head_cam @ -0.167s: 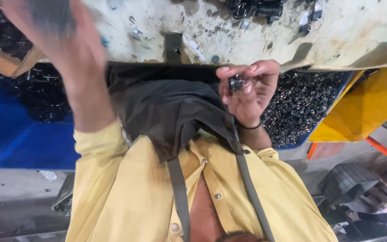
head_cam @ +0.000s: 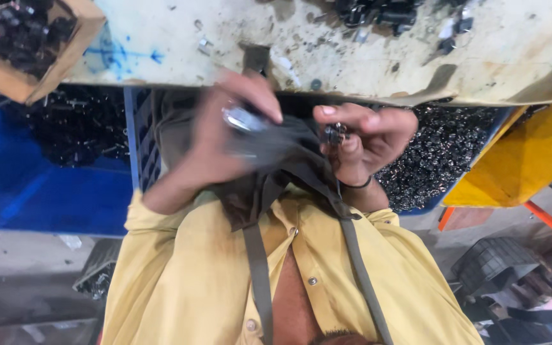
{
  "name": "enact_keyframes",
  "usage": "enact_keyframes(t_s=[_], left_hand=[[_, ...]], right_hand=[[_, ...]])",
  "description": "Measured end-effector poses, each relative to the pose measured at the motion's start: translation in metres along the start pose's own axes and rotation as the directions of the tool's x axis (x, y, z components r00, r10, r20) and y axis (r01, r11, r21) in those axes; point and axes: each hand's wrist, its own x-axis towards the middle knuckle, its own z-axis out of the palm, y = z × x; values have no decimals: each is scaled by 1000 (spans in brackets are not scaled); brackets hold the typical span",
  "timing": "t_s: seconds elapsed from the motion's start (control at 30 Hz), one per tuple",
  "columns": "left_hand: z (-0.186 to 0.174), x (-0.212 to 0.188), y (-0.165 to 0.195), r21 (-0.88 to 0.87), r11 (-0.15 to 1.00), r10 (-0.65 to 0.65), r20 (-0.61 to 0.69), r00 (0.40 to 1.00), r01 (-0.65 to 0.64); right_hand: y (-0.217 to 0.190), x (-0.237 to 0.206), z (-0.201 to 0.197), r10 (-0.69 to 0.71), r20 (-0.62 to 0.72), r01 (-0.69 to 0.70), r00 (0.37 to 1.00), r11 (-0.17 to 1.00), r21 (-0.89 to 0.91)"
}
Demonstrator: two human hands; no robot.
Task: The person wipes small black metal components one at a time with a cloth, rubbing each part and placing it on the workbench among a pile of finished pieces, occasionally reaching into a bin for more parts. The work continues across the whole episode.
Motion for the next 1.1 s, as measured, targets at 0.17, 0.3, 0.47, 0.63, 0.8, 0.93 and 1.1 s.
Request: enact_keyframes(t_s=[0.17,0.3,0.47,0.63,0.8,0.93,1.1], left_hand=[[17,-3,0,268,953,-170,89,981,140],[10,6,13,416,905,3,192,981,-84],[3,5,12,557,816,-80,376,923,-156],[4,9,11,648,747,-250,477,843,-145],[-20,13,62,827,555,-509,248,825,94],[-53,-36,105,986,-35,-500,-160,851,165],[-18,-13,87,979,95,-292,-147,945,182]], right_hand=[[2,26,2,-247,330,281,911,958,-58],[-16,39,8,-177,496,382,850,855,-350],[-32,58,3,-33,632,295,774,902,-315],[-29,59,3,28,716,333,697,872,-358],[-12,35,-20,-22,693,354,721,871,-341],[5,-12,-113,-84,-313,-42,946,926,-376],[14,-73,-280,-190,-768,-509,612,648,-566]])
